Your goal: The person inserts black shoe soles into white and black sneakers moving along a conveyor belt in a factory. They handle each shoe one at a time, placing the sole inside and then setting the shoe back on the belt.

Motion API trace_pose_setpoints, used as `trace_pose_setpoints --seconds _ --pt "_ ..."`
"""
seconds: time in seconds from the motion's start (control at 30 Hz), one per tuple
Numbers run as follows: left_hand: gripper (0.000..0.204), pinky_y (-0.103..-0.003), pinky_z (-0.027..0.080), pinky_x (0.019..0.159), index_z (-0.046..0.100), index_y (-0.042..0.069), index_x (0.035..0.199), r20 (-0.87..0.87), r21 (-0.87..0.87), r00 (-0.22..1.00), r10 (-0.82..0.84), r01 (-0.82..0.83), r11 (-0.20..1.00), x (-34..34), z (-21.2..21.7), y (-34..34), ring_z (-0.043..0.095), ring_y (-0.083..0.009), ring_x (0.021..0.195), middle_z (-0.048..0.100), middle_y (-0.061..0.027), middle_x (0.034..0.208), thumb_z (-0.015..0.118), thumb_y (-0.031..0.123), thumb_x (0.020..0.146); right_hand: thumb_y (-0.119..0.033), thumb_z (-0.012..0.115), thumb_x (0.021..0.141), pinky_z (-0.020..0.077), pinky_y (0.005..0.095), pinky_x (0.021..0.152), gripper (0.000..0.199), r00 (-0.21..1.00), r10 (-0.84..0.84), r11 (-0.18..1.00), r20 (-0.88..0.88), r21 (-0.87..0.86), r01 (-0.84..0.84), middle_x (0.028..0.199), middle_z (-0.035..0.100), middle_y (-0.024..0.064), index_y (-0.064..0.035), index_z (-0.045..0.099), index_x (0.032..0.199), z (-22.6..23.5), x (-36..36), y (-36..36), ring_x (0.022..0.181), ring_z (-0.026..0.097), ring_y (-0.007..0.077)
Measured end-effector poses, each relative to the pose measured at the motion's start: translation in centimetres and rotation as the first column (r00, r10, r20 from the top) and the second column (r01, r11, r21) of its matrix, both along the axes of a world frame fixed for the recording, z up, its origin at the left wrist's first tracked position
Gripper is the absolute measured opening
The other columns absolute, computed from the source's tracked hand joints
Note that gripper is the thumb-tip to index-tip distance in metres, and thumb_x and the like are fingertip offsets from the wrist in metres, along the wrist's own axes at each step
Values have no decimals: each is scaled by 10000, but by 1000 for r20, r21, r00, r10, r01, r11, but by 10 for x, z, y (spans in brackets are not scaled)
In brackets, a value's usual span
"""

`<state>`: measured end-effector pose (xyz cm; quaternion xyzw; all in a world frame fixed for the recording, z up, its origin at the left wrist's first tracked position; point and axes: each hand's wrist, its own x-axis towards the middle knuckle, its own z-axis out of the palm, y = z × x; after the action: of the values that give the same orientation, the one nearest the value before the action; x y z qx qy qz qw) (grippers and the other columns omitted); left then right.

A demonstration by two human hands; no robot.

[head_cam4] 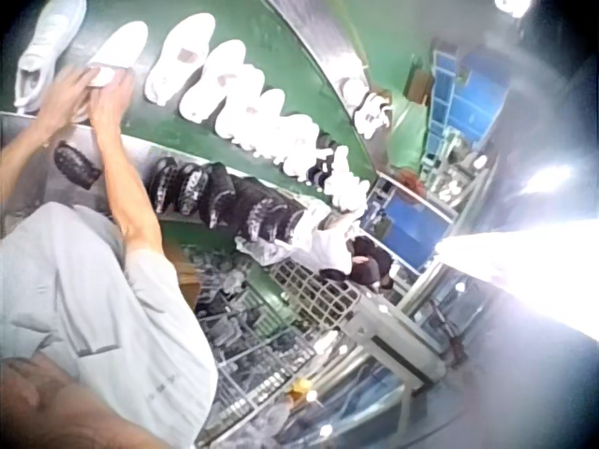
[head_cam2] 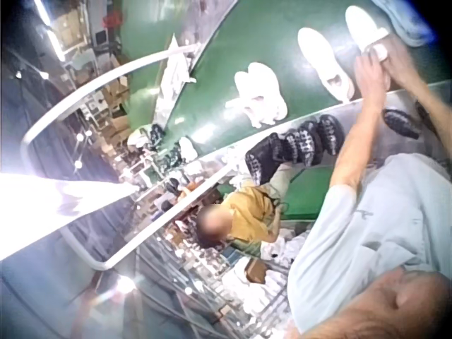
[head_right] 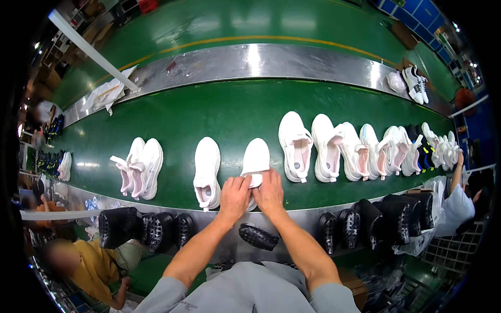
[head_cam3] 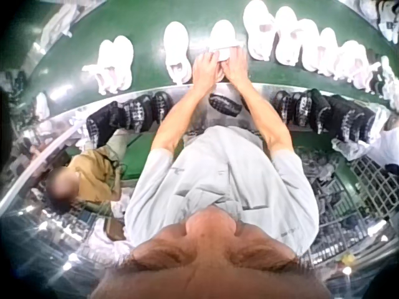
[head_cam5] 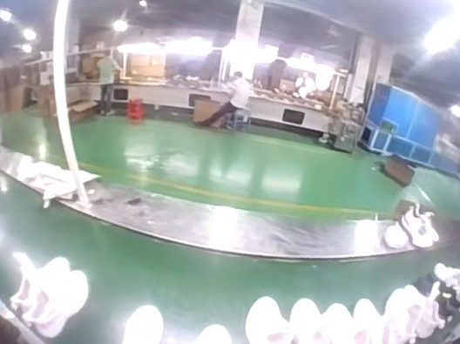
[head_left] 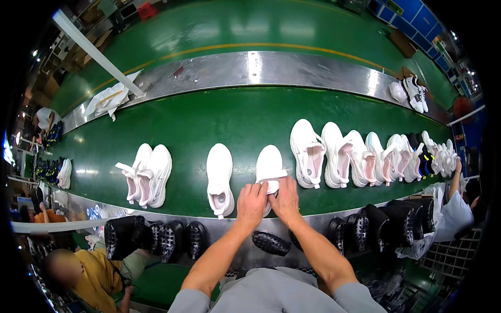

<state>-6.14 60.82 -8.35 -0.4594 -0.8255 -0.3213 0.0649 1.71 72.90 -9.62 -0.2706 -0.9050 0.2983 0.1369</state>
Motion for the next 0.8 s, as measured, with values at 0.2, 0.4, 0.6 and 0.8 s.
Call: trace_pose_setpoints --seconds 0.2,0.4,0.6,0.8 --pt "502 -417 436 718 624 115 1294 -60 -162 978 -197 186 969 -14 12 -16 553 -301 840 554 -118 901 652 62 796 -343 600 967 552 590 753 365 934 -121 965 337 -179 190 819 707 314 17 641 1015 -7 16 -29 797 705 514" --pt "364 -399 465 772 659 60 1186 -132 -283 964 -232 188 941 -23 27 -4 558 -279 930 569 -117 969 631 111 826 -291 568 978 570 563 721 329 947 -67 985 315 -133 114 784 702 299 34 609 951 -16 3 -33 750 709 489" --pt "308 -370 507 881 680 -11 1054 -175 -288 863 -474 416 863 -38 9 -18 579 -292 1016 619 -137 1140 639 113 776 -306 577 973 566 566 743 351 940 -40 976 339 -190 111 828 695 326 45 596 971 -24 2 -30 801 707 493" --pt "314 -410 494 831 675 -2 1063 -132 -117 929 -345 331 936 1 19 -29 585 -314 1019 635 -123 1074 671 98 765 -274 662 903 579 508 739 423 990 -3 904 144 -422 64 885 716 288 51 602 1168 -20 19 -31 814 713 463"
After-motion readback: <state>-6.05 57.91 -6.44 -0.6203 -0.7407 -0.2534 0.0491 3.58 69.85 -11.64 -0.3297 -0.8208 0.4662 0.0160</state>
